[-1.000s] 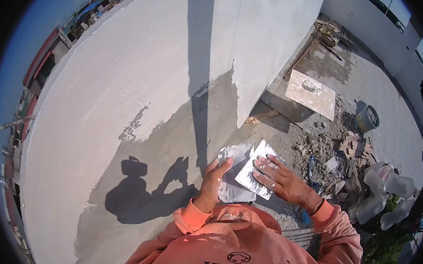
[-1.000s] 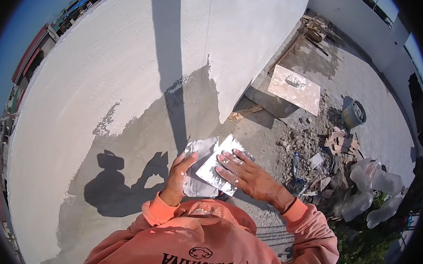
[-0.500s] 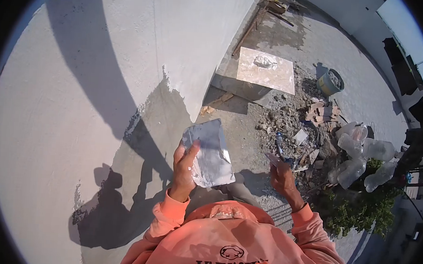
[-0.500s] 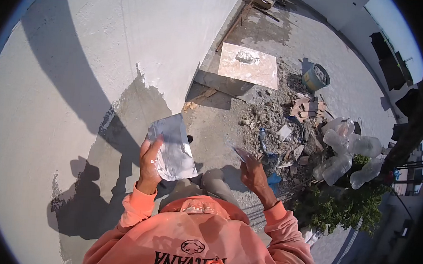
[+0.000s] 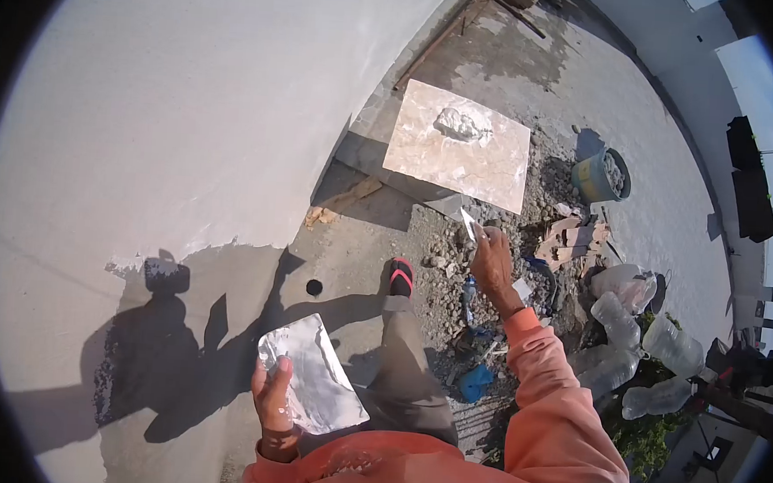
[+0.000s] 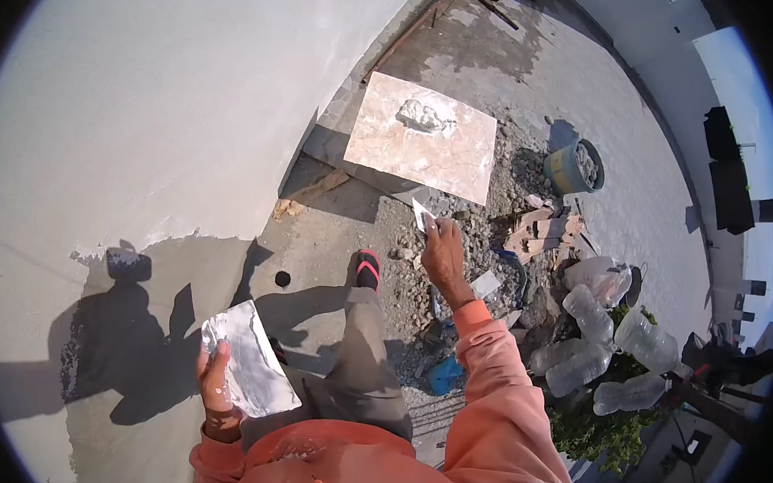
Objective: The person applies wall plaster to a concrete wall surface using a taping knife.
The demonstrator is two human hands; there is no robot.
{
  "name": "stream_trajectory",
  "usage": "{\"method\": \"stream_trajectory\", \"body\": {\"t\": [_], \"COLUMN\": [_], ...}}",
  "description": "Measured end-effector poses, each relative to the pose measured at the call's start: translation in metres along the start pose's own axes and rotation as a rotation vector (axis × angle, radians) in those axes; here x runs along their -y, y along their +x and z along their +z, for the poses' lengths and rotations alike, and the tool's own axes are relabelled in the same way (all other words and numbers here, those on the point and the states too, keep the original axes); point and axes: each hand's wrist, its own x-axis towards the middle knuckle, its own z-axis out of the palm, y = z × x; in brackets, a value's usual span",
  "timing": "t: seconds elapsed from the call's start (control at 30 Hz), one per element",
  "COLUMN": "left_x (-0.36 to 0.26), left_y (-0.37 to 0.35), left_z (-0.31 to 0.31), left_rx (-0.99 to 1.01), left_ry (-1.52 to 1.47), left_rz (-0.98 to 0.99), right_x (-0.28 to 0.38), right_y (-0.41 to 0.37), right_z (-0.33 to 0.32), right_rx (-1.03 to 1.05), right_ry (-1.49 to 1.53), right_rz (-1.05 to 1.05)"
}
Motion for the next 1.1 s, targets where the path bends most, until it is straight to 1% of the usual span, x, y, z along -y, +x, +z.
{"method": "stream_trajectory", "body": {"t": [0.03, 0.1, 0.17, 0.2, 0.27, 0.3, 0.33, 0.4, 0.5, 0.53, 0.63, 0.67, 0.77, 0.8, 0.83, 0.9, 1.0, 1.1], "left_x": [0.016, 0.048, 0.059, 0.064, 0.079, 0.087, 0.096, 0.109, 0.125, 0.127, 0.127, 0.126, 0.123, 0.124, 0.125, 0.127, 0.125, 0.119], "left_y": [0.017, 0.047, 0.074, 0.083, 0.102, 0.111, 0.114, 0.126, 0.141, 0.145, 0.154, 0.156, 0.161, 0.161, 0.162, 0.165, 0.167, 0.168], "left_z": [0.011, 0.026, 0.077, 0.101, 0.136, 0.149, 0.156, 0.166, 0.180, 0.185, 0.201, 0.206, 0.216, 0.219, 0.221, 0.226, 0.234, 0.240], "left_rx": [-0.065, -0.063, -0.099, -0.130, -0.198, -0.230, -0.291, -0.306, -0.376, -0.386, -0.409, -0.412, -0.391, -0.398, -0.403, -0.413, -0.415, -0.412], "left_ry": [0.034, 0.127, 0.111, 0.096, 0.081, 0.078, 0.094, 0.082, 0.088, 0.099, 0.102, 0.095, 0.108, 0.110, 0.116, 0.115, 0.110, 0.122], "left_rz": [0.019, 0.072, -0.036, -0.087, -0.087, -0.086, -0.127, -0.168, -0.211, -0.221, -0.235, -0.230, -0.208, -0.215, -0.224, -0.230, -0.234, -0.237], "right_x": [-0.027, -0.076, -0.125, -0.149, -0.185, -0.198, -0.209, -0.226, -0.232, -0.232, -0.230, -0.234, -0.235, -0.241, -0.248, -0.257, -0.255, -0.248], "right_y": [0.026, 0.074, 0.118, 0.138, 0.172, 0.184, 0.193, 0.210, 0.207, 0.204, 0.202, 0.199, 0.214, 0.220, 0.223, 0.217, 0.212, 0.214], "right_z": [0.021, 0.061, 0.100, 0.122, 0.154, 0.167, 0.178, 0.206, 0.239, 0.242, 0.234, 0.232, 0.203, 0.204, 0.212, 0.235, 0.224, 0.204], "right_rx": [0.022, 0.064, 0.121, 0.112, 0.109, 0.115, 0.126, 0.103, 0.265, 0.410, 0.584, 0.469, 0.168, 0.155, 0.206, 0.357, 0.591, 0.482], "right_ry": [-0.035, -0.110, -0.198, -0.251, -0.324, -0.361, -0.372, -0.381, -0.457, -0.430, -0.386, -0.342, -0.345, -0.354, -0.372, -0.443, -0.308, -0.307], "right_rz": [-0.027, -0.074, -0.098, -0.124, -0.158, -0.174, -0.164, -0.159, -0.157, -0.214, -0.265, -0.300, -0.251, -0.195, -0.181, -0.300, -0.342, -0.278]}}
